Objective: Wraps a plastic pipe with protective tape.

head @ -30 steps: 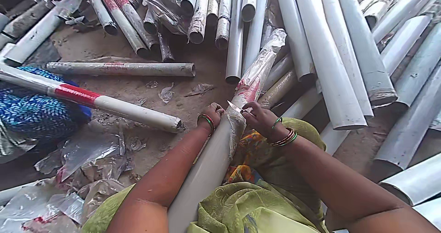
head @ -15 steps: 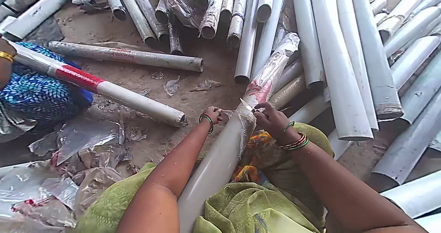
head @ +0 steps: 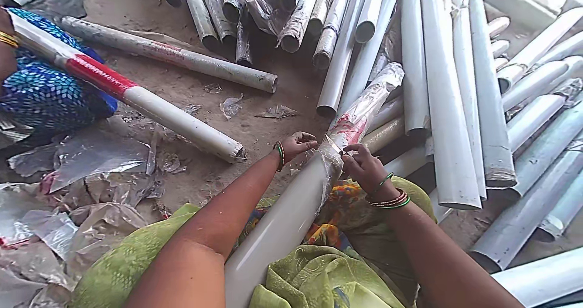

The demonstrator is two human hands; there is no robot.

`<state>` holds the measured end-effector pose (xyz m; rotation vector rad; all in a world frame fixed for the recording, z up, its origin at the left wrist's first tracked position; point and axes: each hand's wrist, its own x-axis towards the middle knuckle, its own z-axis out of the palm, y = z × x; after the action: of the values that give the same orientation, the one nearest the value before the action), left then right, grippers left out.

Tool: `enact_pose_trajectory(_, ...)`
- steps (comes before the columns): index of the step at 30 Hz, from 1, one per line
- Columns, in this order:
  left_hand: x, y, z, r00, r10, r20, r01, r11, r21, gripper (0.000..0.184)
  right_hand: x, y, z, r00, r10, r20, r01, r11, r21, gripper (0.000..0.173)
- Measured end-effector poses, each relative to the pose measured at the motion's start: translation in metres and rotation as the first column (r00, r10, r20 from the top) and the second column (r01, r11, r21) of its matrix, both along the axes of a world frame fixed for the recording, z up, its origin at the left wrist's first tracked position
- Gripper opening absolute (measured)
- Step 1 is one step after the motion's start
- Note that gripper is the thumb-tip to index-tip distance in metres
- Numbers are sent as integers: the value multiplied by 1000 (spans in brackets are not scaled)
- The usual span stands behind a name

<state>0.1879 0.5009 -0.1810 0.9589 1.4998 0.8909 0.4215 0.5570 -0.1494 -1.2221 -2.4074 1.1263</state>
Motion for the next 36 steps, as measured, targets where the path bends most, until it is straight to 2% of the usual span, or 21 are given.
enact_pose_trajectory(2, 7, 1, -5, 996, -86, -22, 85, 996, -39, 41, -1, 0, 0, 1000, 1, 12, -1, 1000, -3, 34)
enact_pose_trajectory(7, 15, 1, -12, 990, 48, 135, -28, 989, -142, 26, -2, 0, 2, 999, 10, 46, -10, 1000, -17, 36)
enact_pose_trajectory(8, 16, 2, -15, 994, 48, 98, -35, 990, -134, 26, -2, -1, 2, 998, 10, 57, -9, 1000, -14, 36)
enact_pose_trajectory(10, 18, 6, -17, 993, 5, -115, -18, 993, -120, 29, -4, -1, 3, 997, 9, 76, -8, 1000, -5, 36)
enact_pose_trajectory(12, 22, 9, -16, 954, -37, -299, -7, 989, -146, 32, -5, -2, 1, 996, 4, 91, -5, 1000, 4, 36)
enact_pose_trajectory(15, 23, 14, -13, 933, -71, -353, -22, 968, -251, 37, -6, -4, 1, 995, 13, 97, -15, 999, 29, 35)
enact_pose_trajectory(18, 18, 14, -29, 941, -47, -336, -67, 946, -318, 39, -6, -6, 3, 992, -5, 128, 1, 1000, 29, 36)
enact_pose_trajectory(21, 15, 10, -54, 972, 18, -232, -109, 917, -384, 41, -6, -6, 2, 989, -6, 145, 0, 999, 43, 37)
enact_pose_trajectory(25, 17, 6, -82, 986, 14, -167, -86, 896, -435, 44, -6, -4, -1, 989, -5, 146, -3, 999, 54, 36)
enact_pose_trajectory(28, 19, -2, -79, 978, -86, -192, -21, 869, -495, 45, -8, -5, 2, 988, -6, 157, -2, 999, 52, 36)
enact_pose_trajectory(32, 28, -14, -28, 898, -361, -249, 142, 777, -613, 48, -9, -6, 3, 988, -7, 156, -1, 999, 52, 37)
enact_pose_trajectory(33, 27, -13, -30, 853, -449, -267, 204, 757, -621, 48, -10, -7, 5, 987, -9, 161, 1, 999, 47, 37)
enact_pose_trajectory(35, 16, -6, -58, 738, -593, -323, 314, 725, -613, 47, -10, -6, 8, 984, -8, 180, 4, 1000, 19, 38)
enact_pose_trajectory(36, 8, 0, -69, 625, -689, -366, 393, 683, -615, 43, -10, -5, 9, 983, -4, 181, 2, 1000, 9, 39)
